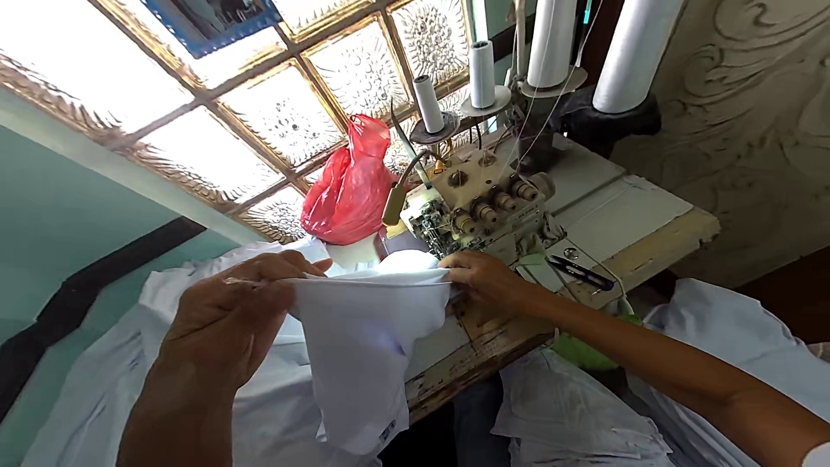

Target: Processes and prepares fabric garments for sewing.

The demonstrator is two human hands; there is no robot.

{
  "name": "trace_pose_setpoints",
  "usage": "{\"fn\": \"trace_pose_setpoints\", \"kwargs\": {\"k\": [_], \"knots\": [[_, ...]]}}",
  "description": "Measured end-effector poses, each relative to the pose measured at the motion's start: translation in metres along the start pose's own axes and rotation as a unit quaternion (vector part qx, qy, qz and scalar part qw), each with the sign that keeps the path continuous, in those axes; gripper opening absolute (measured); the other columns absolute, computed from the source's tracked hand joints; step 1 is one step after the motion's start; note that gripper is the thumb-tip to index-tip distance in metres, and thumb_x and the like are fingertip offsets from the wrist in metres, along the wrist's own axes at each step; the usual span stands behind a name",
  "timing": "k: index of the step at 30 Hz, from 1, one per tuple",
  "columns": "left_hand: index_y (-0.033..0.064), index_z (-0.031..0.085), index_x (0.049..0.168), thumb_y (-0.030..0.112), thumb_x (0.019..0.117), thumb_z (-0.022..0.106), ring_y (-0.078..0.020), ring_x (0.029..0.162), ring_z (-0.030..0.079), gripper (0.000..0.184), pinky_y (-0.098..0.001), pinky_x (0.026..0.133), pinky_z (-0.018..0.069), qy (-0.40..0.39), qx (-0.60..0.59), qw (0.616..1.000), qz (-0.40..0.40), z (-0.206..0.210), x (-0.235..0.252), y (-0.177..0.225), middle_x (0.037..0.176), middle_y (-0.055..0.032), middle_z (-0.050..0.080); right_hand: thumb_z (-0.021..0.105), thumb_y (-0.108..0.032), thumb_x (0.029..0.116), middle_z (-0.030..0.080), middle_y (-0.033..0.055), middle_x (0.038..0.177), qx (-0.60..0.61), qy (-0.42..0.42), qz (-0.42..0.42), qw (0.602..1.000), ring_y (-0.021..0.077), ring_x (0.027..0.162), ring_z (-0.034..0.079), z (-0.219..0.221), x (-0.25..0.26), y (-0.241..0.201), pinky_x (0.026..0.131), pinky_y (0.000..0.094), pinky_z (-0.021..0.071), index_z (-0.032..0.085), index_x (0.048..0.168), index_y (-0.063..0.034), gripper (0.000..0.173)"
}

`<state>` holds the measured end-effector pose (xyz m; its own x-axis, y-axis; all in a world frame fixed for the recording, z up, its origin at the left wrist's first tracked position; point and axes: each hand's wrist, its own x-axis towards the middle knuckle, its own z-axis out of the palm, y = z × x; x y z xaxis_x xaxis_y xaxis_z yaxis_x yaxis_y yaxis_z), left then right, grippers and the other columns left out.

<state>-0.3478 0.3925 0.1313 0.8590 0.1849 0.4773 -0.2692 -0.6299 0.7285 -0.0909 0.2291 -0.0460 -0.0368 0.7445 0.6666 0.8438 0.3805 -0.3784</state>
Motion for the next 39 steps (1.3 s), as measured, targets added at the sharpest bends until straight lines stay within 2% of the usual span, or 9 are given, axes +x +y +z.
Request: {"fn": "trace_pose_setpoints", "kwargs": {"k": [5,9,11,16,20,28,34,37,39], "knots": [[0.0249,0.066,0.087,0.042,0.0996,0.063,-0.0105,0.109,0.068,0.022,-0.0401,0.11,0.0499,-0.03,0.132,0.991,-0.005,0.004,0.003,0.02,0.097,0.0114,0.07,0.062,-0.005,0.0955,0.075,0.0131,0.097,0.088,0.043,-0.041,0.994,0.0265,0.101,0.07,-0.006,0.001,-0.011,0.095,0.0381,0.0536,0.078,0.1,-0.0007,0.017],[0.022,0.065,0.086,0.037,0.1018,0.061,-0.0097,0.107,0.069,0.022,-0.0428,0.116,0.0448,-0.103,0.103,0.989,0.019,0.018,0.008,0.029,0.093,0.0105,0.071,0.066,-0.003,0.0924,0.075,0.0141,0.094,0.224,0.038,-0.044,0.973,0.02,0.096,0.071,-0.033,0.013,-0.041,0.092,0.0299,0.0547,0.076,0.096,0.0041,0.012],[0.0235,0.065,0.086,0.036,0.1014,0.061,-0.0035,0.105,0.069,0.02,-0.0364,0.112,0.0478,-0.116,0.129,0.984,0.027,0.026,0.009,0.026,0.091,0.0147,0.07,0.064,-0.001,0.0926,0.076,0.0141,0.093,0.234,0.032,-0.071,0.969,0.0194,0.095,0.072,-0.042,0.016,-0.049,0.094,0.0308,0.0539,0.075,0.096,0.0044,0.013],[0.0182,0.069,0.097,0.029,0.1044,0.055,0.0066,0.092,0.063,0.019,-0.0113,0.083,0.0524,-0.162,0.145,0.976,0.011,0.042,0.006,0.02,0.092,0.0127,0.066,0.054,-0.007,0.0944,0.056,0.009,0.069,0.12,-0.027,-0.147,0.982,0.0172,0.054,0.051,-0.045,0.009,-0.055,0.049,0.0288,0.0417,0.073,0.122,-0.0038,0.034],[0.0145,0.072,0.101,0.028,0.1057,0.05,0.0065,0.092,0.06,0.026,-0.0123,0.082,0.0477,-0.204,0.161,0.966,0.005,0.046,0.0,0.013,0.092,0.0091,0.066,0.049,-0.014,0.1001,0.052,0.0082,0.063,0.036,-0.061,-0.164,0.984,0.0216,0.046,0.048,-0.044,0.007,-0.065,0.042,0.0338,0.035,0.064,0.139,-0.0088,0.042],[0.022,0.074,0.09,0.035,0.0986,0.054,-0.0013,0.083,0.062,0.026,-0.0251,0.079,0.0456,-0.275,0.276,0.921,-0.002,0.051,-0.018,0.016,0.086,0.0095,0.068,0.051,-0.008,0.0997,0.056,0.0094,0.068,0.14,-0.071,-0.156,0.975,0.0186,0.056,0.053,-0.044,0.003,-0.051,0.051,0.0299,0.0419,0.077,0.113,-0.0057,0.029],[0.0149,0.076,0.092,0.026,0.0995,0.049,-0.0085,0.083,0.066,0.03,-0.0292,0.072,0.0489,-0.193,0.359,0.913,-0.007,0.053,-0.02,0.018,0.094,0.0028,0.073,0.059,-0.012,0.0987,0.066,0.0122,0.078,0.132,-0.073,-0.117,0.982,0.0203,0.066,0.063,-0.041,0.008,-0.049,0.058,0.03,0.0501,0.072,0.108,0.0013,0.021],[0.0177,0.071,0.097,0.034,0.1055,0.049,0.0029,0.091,0.06,0.028,-0.0177,0.082,0.0463,-0.155,0.273,0.949,0.013,0.038,-0.016,0.019,0.094,0.0102,0.068,0.064,-0.018,0.0951,0.062,0.0114,0.075,0.121,-0.088,-0.091,0.985,0.0214,0.068,0.062,-0.04,0.012,-0.041,0.06,0.0329,0.0486,0.069,0.088,0.0011,0.021],[0.0227,0.068,0.097,0.036,0.1057,0.053,0.0034,0.104,0.063,0.022,-0.022,0.099,0.0504,-0.147,0.194,0.97,0.012,0.022,-0.012,0.026,0.097,0.0155,0.068,0.064,-0.02,0.0941,0.065,0.0114,0.079,0.093,-0.088,-0.093,0.987,0.0236,0.077,0.065,-0.037,0.013,-0.028,0.07,0.0369,0.0522,0.071,0.084,0.0001,0.023]]}}
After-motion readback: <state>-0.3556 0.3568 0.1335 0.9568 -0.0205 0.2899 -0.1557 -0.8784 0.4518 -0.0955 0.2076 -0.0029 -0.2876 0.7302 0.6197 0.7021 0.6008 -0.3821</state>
